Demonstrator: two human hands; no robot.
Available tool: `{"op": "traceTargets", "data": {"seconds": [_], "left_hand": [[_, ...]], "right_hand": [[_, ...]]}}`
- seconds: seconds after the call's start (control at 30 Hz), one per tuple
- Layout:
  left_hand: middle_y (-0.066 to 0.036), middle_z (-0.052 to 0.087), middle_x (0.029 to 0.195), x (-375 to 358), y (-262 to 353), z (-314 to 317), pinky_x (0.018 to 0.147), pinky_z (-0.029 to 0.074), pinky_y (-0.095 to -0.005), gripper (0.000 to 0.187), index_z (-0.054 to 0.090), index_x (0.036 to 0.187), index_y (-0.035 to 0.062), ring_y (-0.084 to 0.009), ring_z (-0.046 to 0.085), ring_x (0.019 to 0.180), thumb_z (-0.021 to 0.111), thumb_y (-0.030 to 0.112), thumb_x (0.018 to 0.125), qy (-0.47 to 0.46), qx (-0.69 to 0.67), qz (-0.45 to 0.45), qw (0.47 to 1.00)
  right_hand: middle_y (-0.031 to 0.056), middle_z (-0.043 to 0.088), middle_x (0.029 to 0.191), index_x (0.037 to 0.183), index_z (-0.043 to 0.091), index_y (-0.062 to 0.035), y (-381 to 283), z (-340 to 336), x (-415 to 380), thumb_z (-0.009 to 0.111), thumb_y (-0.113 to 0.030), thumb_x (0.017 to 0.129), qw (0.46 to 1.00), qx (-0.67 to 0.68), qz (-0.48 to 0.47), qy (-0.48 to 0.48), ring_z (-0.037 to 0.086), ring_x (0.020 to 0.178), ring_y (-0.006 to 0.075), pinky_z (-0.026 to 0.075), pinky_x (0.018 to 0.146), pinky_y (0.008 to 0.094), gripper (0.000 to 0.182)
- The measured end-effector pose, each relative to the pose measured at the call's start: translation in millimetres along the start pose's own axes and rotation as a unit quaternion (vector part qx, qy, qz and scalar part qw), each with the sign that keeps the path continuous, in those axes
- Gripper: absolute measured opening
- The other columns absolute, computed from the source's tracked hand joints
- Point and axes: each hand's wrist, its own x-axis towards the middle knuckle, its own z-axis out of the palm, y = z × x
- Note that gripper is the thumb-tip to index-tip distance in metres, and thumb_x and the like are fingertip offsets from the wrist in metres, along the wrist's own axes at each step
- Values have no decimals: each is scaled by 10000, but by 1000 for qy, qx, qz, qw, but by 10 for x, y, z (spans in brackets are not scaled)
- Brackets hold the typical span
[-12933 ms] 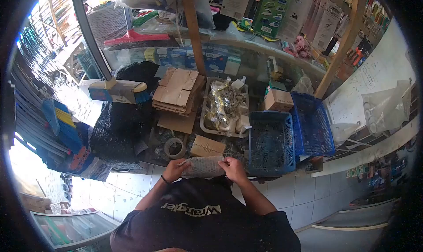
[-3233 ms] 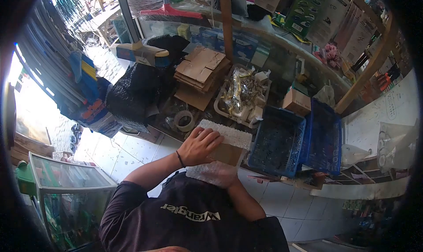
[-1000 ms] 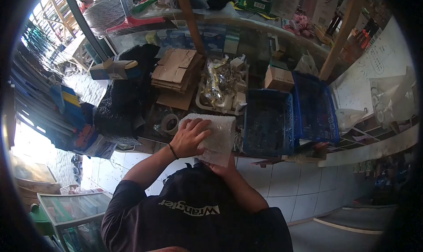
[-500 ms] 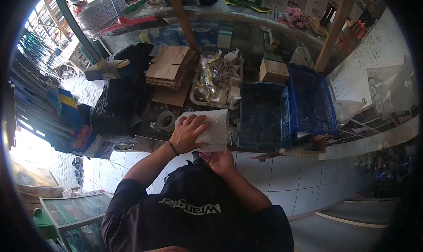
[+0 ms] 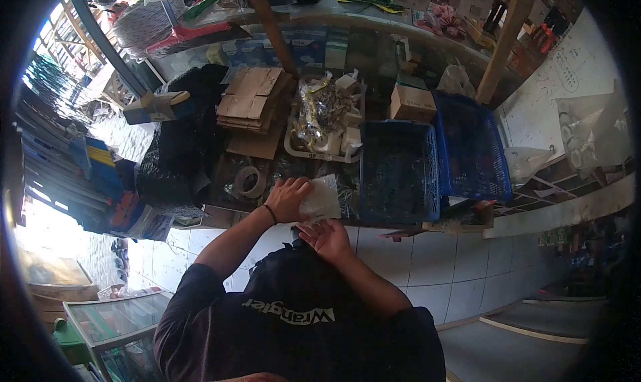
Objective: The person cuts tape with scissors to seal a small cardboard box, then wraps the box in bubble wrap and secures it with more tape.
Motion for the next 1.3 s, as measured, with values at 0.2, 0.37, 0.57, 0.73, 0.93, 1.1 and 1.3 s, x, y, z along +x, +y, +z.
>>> {"op": "traceTargets", "data": {"seconds": [0.2, 0.37, 0.57, 0.73, 0.93, 1.1, 1.3], "left_hand": [[-75, 465, 1307, 35, -24, 107, 936, 361, -458, 728, 486, 1193, 120, -278, 464, 1176, 758, 357, 561, 4, -10, 7, 1000], [-78, 387, 1391, -2, -87, 257, 987, 322, -501, 644, 503, 1243, 193, -292, 402, 1250, 713, 413, 676, 36, 4, 7, 999], [-73, 289, 1466, -85, -171, 464, 1052, 247, -540, 582, 485, 1298, 286, -314, 310, 1328, 612, 522, 782, 76, 71, 22, 994], [-76, 268, 1478, -90, -165, 486, 1061, 233, -546, 594, 470, 1312, 290, -320, 296, 1336, 604, 529, 785, 75, 71, 20, 994], [-76, 265, 1478, -99, -195, 506, 1052, 223, -593, 550, 460, 1318, 310, -333, 286, 1335, 539, 541, 825, 78, 57, 27, 995], [-77, 266, 1476, -96, -198, 507, 1049, 221, -592, 537, 456, 1321, 346, -333, 294, 1330, 526, 548, 828, 74, 70, 24, 995], [-87, 250, 1477, -111, -214, 513, 1040, 216, -606, 448, 498, 1276, 409, -343, 282, 1331, 498, 544, 848, 75, 58, 34, 995]], "right_hand": [[166, 590, 1106, 1103, 494, 13, -30, -104, 46, 460, -177, 894, 999, -46, 18, -11, 528, 1140, 396, 440, 942, 520, 285], [161, 588, 1100, 1103, 500, -21, -90, -68, -16, 471, -170, 895, 988, -134, -4, 80, 604, 996, 352, 504, 836, 472, 258], [109, 547, 975, 1148, 440, -58, -93, -232, -127, 554, -86, 840, 920, -311, -136, 198, 618, 844, 269, 508, 681, 350, 329], [85, 499, 950, 1229, 385, -79, -11, -68, -161, 621, 4, 760, 804, -447, -325, 221, 579, 722, 191, 478, 623, 291, 532], [87, 554, 954, 1182, 477, -51, -4, -157, -34, 638, -24, 766, 686, -598, -381, 166, 588, 747, 173, 484, 668, 297, 447], [81, 644, 866, 981, 601, -16, -9, -167, -67, 632, -62, 811, 616, -658, -400, 164, 606, 747, 152, 483, 688, 293, 179], [104, 618, 814, 895, 614, -29, -56, -102, -90, 636, -63, 805, 570, -665, -458, 156, 612, 724, 217, 475, 660, 315, 99]]}}
